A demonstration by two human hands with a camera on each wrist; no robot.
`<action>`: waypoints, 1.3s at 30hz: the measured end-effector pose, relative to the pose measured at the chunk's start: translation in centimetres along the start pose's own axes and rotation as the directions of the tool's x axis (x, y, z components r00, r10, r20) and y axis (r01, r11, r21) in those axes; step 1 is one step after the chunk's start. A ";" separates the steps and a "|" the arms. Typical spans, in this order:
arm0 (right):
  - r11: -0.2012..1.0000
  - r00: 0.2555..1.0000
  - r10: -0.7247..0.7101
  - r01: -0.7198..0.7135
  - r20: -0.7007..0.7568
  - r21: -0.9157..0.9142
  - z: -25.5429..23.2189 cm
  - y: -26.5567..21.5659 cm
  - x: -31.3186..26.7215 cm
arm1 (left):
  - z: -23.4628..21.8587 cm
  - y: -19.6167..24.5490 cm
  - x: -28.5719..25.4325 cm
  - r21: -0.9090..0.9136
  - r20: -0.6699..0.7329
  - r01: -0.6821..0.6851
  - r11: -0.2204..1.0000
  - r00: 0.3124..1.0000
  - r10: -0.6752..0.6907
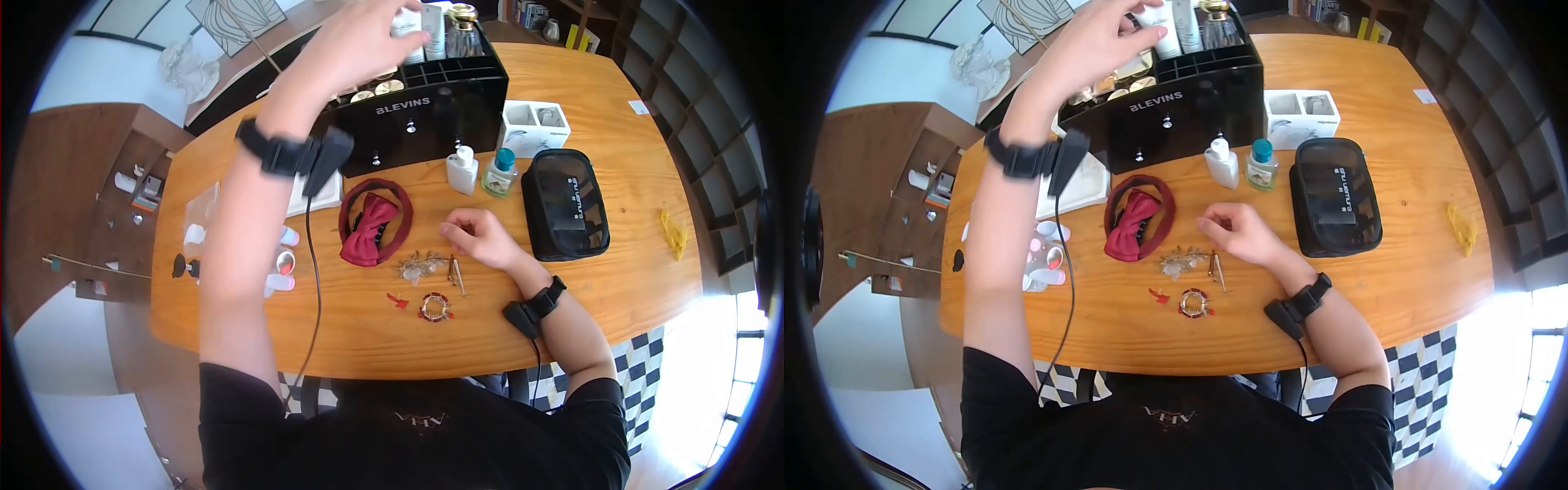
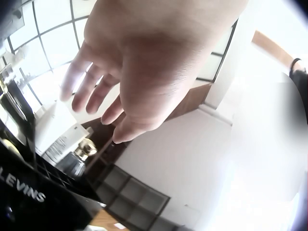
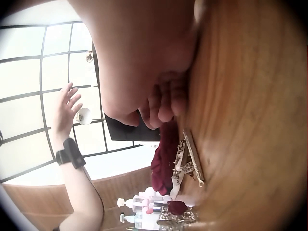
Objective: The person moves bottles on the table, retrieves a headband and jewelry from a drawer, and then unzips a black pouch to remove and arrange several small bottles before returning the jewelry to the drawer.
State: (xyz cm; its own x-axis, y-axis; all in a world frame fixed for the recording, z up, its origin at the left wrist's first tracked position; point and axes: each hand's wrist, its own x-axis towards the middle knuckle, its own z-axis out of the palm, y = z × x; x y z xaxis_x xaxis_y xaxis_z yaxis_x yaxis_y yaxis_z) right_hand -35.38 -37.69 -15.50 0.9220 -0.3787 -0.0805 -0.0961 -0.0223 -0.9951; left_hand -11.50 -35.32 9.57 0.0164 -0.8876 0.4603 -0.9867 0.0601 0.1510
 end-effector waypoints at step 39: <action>0.998 0.999 -0.046 0.046 0.003 0.049 -0.2 1.0 0.5 | -7.2 1.3 -3.1 -0.185 0.166 0.256 0.949 0.960 -0.226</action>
State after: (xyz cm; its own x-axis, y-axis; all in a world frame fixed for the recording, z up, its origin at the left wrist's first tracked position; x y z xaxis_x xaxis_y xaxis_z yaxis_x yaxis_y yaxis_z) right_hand -35.08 -38.10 -16.47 0.9265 -0.3748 -0.0343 -0.0348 0.0055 -0.9994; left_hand -11.63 -29.22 14.61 0.2121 -0.9414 0.2622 -0.9023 -0.0856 0.4226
